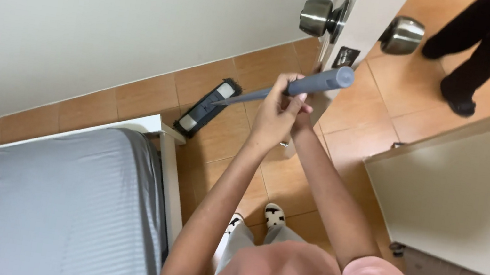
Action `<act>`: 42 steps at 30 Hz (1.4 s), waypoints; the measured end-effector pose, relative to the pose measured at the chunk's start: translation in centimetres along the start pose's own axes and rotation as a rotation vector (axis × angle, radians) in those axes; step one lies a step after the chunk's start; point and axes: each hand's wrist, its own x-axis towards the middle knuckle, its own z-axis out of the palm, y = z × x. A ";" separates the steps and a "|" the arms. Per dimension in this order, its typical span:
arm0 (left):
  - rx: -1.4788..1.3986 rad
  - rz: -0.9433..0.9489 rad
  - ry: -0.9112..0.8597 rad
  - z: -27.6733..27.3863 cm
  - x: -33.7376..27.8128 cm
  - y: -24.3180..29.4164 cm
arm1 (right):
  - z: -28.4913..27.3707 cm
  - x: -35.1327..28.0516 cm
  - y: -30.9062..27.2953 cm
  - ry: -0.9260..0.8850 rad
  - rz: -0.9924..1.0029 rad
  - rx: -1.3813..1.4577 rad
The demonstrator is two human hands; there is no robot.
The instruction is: The person mops the tiled floor of a bedroom using a flat mop. They move around furniture, including a suitcase and a bed, and briefly use a spray bottle to apply liquid to the floor before continuing to mop.
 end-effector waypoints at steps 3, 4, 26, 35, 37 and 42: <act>-0.117 -0.032 -0.082 0.0 1.8 -1.8 | 0.5 -0.4 -2.8 0.426 -0.021 -0.416; -0.168 -0.015 -0.122 0.0 2.1 -2.4 | 2.9 -0.2 -4.4 0.488 -0.151 -0.499; -0.139 -0.027 -0.030 -3.4 -5.8 0.6 | 11.7 -4.3 -12.9 0.996 -0.350 -0.941; -1.283 -0.420 0.264 -2.1 -10.7 0.8 | 7.0 -10.1 1.6 -0.101 0.117 -0.803; -1.260 -0.398 0.438 -1.7 -12.8 -1.2 | 13.8 -11.4 2.4 -0.176 0.311 -0.861; -1.460 -0.389 0.588 -4.3 -21.4 -3.6 | 15.9 -13.8 10.2 -0.421 0.416 -0.436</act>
